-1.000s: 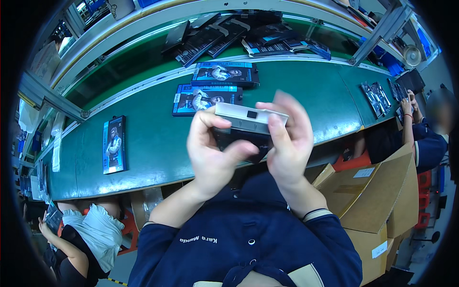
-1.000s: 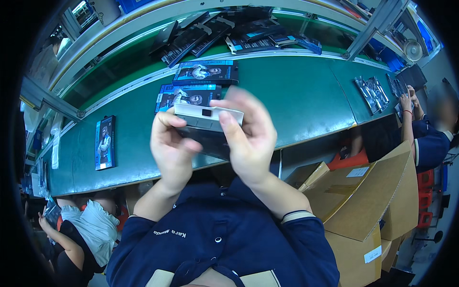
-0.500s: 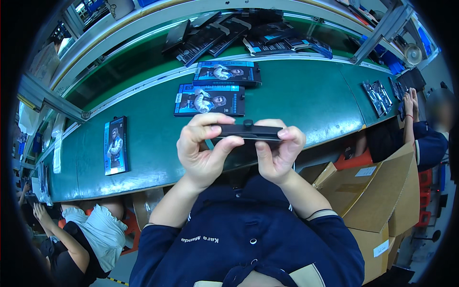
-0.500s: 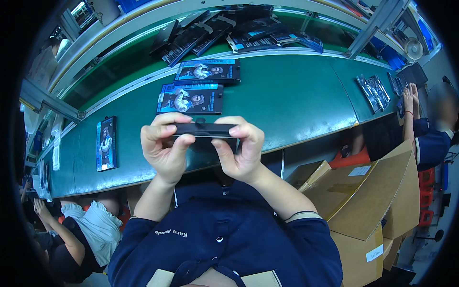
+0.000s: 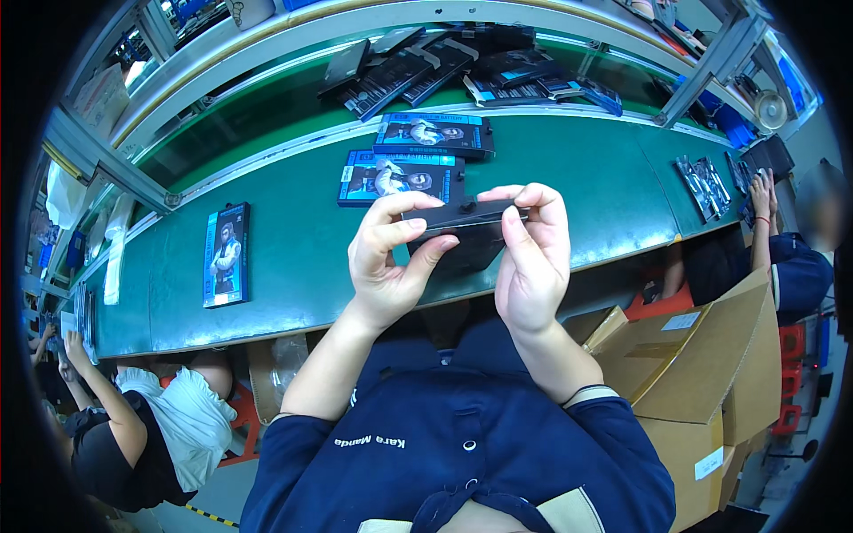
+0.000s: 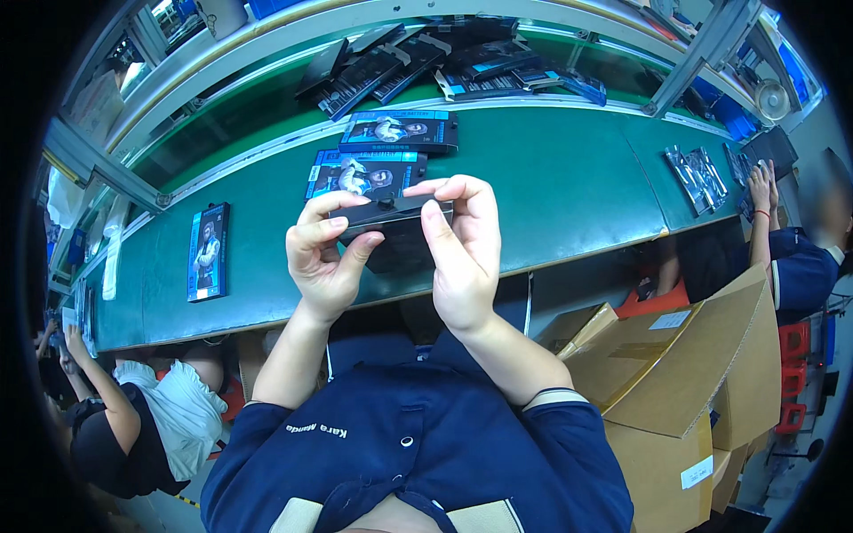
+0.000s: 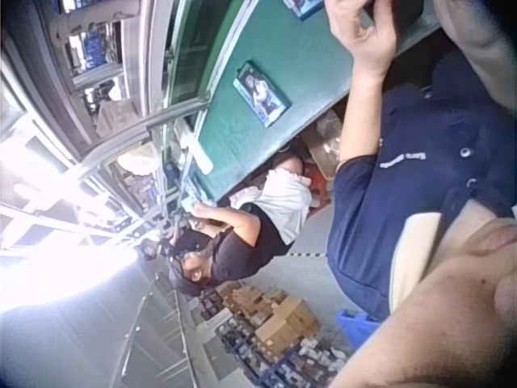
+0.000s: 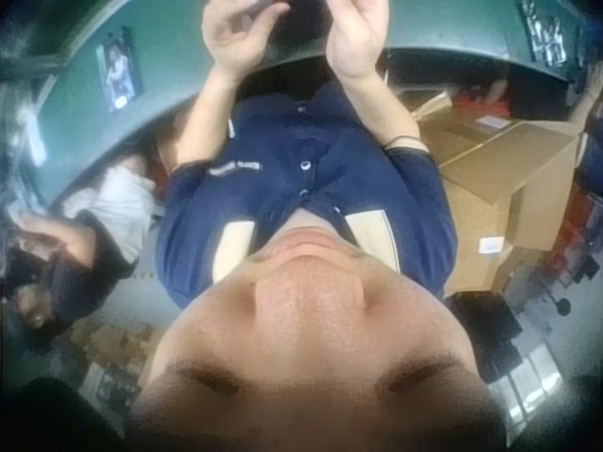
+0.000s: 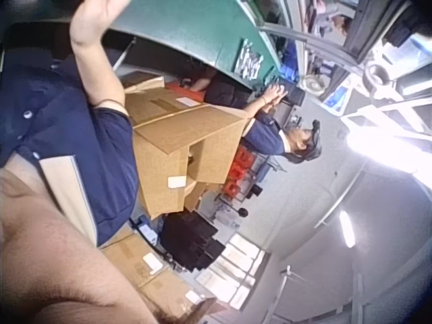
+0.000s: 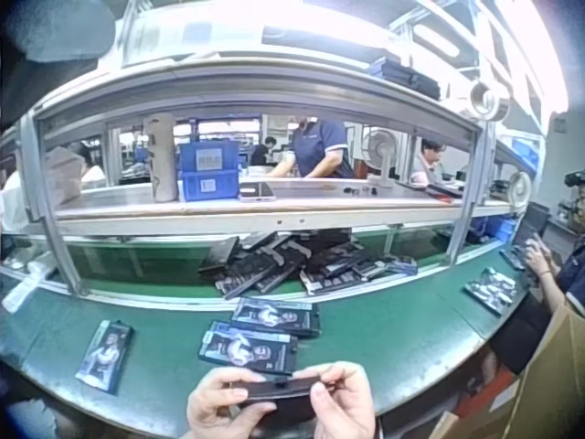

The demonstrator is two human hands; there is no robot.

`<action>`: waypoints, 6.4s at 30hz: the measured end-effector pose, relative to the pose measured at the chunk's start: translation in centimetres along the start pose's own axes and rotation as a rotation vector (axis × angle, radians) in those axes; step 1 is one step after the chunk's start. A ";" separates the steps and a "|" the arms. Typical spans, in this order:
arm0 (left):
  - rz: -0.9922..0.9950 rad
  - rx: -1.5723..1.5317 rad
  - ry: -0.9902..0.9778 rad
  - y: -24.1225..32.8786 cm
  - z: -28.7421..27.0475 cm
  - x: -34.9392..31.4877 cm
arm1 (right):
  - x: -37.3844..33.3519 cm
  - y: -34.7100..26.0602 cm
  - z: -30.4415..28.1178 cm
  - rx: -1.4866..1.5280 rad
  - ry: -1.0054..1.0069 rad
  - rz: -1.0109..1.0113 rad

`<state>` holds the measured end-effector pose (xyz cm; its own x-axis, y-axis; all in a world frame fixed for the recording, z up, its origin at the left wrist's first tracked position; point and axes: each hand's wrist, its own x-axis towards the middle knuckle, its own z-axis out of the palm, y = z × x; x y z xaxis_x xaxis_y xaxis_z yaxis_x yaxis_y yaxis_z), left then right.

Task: Placing electronic components in retail packaging and then into bulk shipping boxes at an assembly line.

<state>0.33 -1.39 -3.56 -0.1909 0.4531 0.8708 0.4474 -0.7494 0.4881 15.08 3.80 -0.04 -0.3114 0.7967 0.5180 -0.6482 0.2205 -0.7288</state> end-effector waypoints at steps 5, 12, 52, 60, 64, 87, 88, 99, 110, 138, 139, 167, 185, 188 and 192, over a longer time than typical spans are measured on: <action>0.036 0.014 -0.058 0.0 -0.2 0.4 | -0.6 0.9 -0.1 -0.237 0.005 -0.134; -0.637 -0.402 -0.296 0.3 -1.1 -0.4 | -0.8 3.4 -2.5 -0.158 -0.088 -0.109; -0.543 0.867 -1.015 -0.1 -2.2 1.5 | 13.1 -7.8 -44.6 -1.948 0.963 0.497; -0.572 0.843 -0.775 -1.7 -0.1 2.2 | 3.3 -6.6 -38.4 -1.169 1.282 0.296; -0.611 0.721 -0.781 0.1 1.2 3.2 | 0.9 -4.2 -22.9 -0.959 0.684 -0.144; -0.259 0.314 -0.364 2.0 -2.6 5.0 | 1.7 -8.7 -7.0 -0.524 -0.266 0.122; -0.230 0.326 -0.414 2.4 -3.2 5.6 | 1.8 -8.2 -6.5 -0.424 -0.105 -0.031; -0.283 0.268 -0.305 3.3 -4.2 5.1 | 3.0 -7.0 -5.6 -0.242 0.176 -0.220; -0.128 0.425 -0.505 3.7 -2.7 4.7 | 4.7 -8.1 -7.5 -0.567 -0.129 -0.077; -0.518 -0.489 0.308 2.6 2.1 2.9 | 1.2 2.6 -1.2 -0.639 -0.081 -0.563; -0.473 -0.488 0.294 2.4 2.2 3.0 | 1.6 2.6 -1.4 -0.654 -0.070 -0.520; -1.002 1.323 -0.422 -1.0 -10.7 0.2 | 8.0 8.2 -7.8 -1.698 -0.665 0.235; -0.499 0.860 -0.901 0.3 -1.3 3.3 | -0.8 -2.3 -27.1 -1.998 0.914 -0.252; -0.490 0.769 -1.084 -0.8 -0.2 2.1 | -1.9 -3.8 -26.1 -1.045 0.932 0.376; -0.350 0.756 -0.975 0.2 0.9 1.5 | -3.0 -3.1 -18.0 -0.732 0.639 -0.055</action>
<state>0.91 -0.45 -2.25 0.1738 0.9743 0.1433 0.9472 -0.2052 0.2463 30.52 10.89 -7.41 0.2824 0.8824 0.3764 0.0091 0.3899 -0.9208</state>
